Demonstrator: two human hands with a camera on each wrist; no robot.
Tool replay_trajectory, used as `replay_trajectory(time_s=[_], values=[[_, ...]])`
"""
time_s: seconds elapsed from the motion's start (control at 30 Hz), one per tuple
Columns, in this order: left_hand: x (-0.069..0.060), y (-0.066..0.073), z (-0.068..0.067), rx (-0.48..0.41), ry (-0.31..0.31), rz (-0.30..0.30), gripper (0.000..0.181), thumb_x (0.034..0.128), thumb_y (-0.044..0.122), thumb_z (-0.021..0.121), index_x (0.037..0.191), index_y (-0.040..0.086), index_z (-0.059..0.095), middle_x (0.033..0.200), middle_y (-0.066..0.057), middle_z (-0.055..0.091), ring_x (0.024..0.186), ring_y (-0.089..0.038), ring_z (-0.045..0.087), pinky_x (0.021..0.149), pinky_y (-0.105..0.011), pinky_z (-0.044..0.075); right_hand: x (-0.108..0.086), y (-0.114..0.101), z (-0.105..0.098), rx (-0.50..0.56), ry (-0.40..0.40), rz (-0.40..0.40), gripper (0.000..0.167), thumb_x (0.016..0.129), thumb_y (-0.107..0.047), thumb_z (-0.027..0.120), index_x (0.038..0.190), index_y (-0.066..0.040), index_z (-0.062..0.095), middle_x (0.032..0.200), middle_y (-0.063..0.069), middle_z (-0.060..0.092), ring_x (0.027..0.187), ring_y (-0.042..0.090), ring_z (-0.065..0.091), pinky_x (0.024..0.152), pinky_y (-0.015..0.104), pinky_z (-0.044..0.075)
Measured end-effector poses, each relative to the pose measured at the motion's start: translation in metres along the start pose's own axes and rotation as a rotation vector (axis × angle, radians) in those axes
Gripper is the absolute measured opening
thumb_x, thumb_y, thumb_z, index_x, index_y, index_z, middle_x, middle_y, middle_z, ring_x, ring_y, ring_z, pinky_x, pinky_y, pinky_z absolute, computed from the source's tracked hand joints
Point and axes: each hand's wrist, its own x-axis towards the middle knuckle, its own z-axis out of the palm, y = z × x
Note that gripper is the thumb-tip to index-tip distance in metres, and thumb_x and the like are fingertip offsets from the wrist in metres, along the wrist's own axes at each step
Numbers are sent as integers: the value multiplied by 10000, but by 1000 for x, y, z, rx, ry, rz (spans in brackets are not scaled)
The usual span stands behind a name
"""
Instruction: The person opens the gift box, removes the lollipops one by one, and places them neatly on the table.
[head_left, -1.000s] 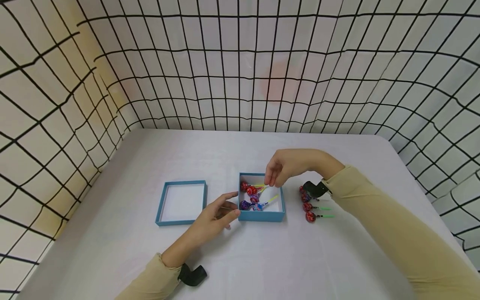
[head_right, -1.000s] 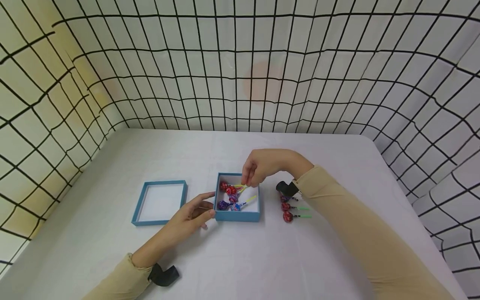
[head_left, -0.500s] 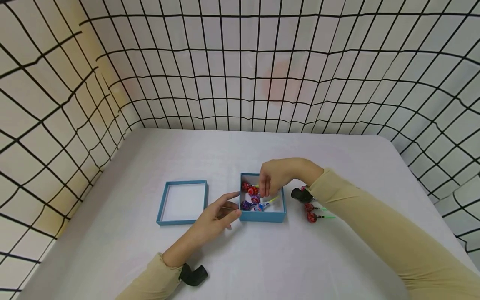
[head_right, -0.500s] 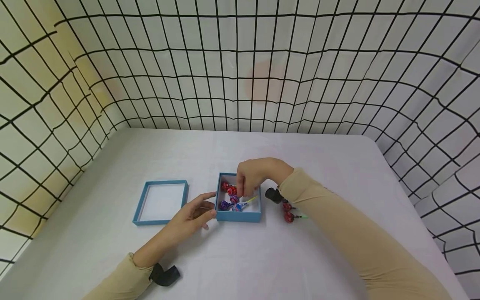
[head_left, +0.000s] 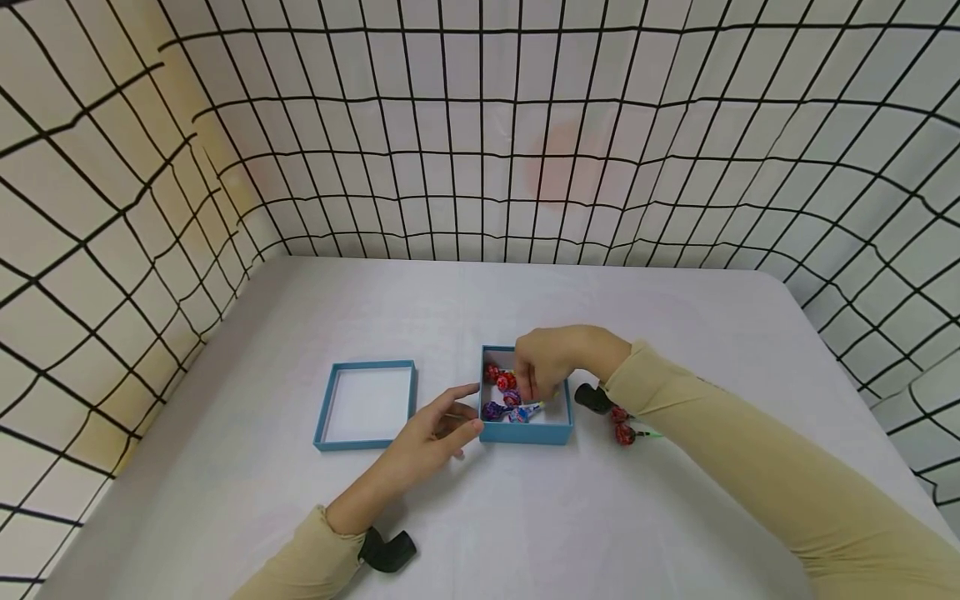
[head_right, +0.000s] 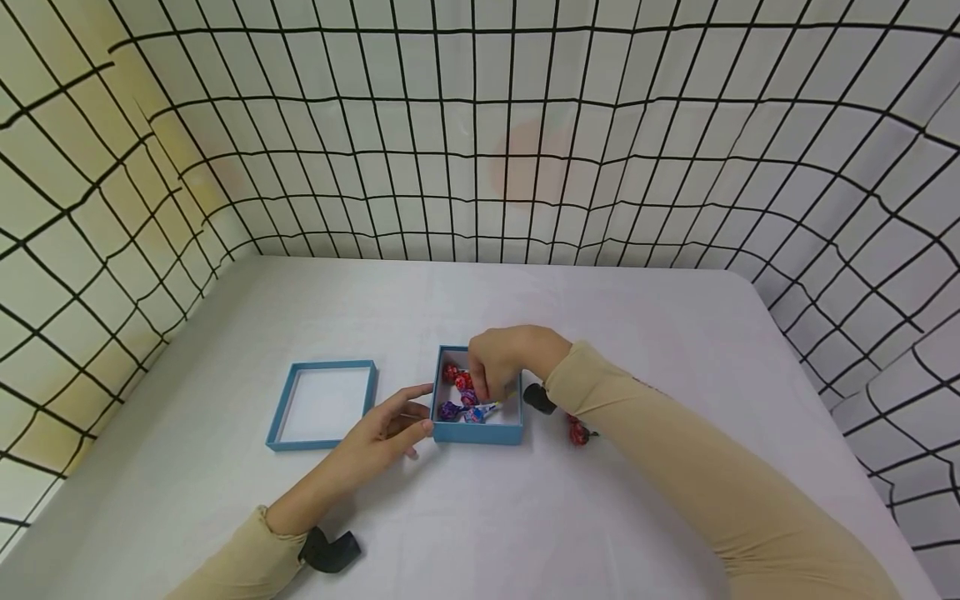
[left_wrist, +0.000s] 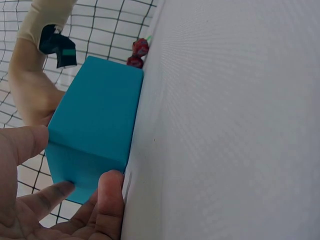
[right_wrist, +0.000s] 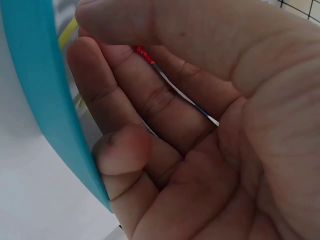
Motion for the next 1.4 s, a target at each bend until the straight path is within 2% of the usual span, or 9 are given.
replay_trajectory(time_s=[0.23, 0.6, 1.13, 1.4], values=[[0, 0, 0, -1, 1, 9, 585, 1097, 252, 644, 1621, 86, 444, 1341, -219, 669, 1124, -287, 709, 789, -264, 609, 3, -2, 6, -53, 21, 34, 184, 844, 64, 793, 860, -118, 819, 886, -32, 754, 829, 122, 615, 721, 244, 552], [0, -1, 0, -8, -3, 16, 584, 1099, 250, 641, 1623, 86, 441, 1344, -223, 665, 1136, -298, 706, 792, -268, 609, 5, -5, 15, -45, 68, 79, 184, 848, 64, 840, 831, -112, 788, 827, -21, 744, 772, 125, 622, 703, 252, 572], [0, -3, 0, -14, -5, 29, 581, 1100, 237, 640, 1622, 81, 441, 1342, -229, 666, 1147, -310, 705, 791, -268, 611, 4, -7, 19, -41, 83, 84, 189, 874, 62, 824, 811, -110, 777, 794, -23, 726, 735, 124, 611, 681, 251, 567], [0, -3, 0, -12, -5, 30, 581, 1099, 241, 640, 1622, 82, 441, 1344, -226, 665, 1158, -307, 707, 795, -274, 614, 5, -7, 19, -40, 84, 77, 209, 870, 90, 811, 818, -109, 777, 818, -16, 737, 772, 128, 635, 743, 274, 605]])
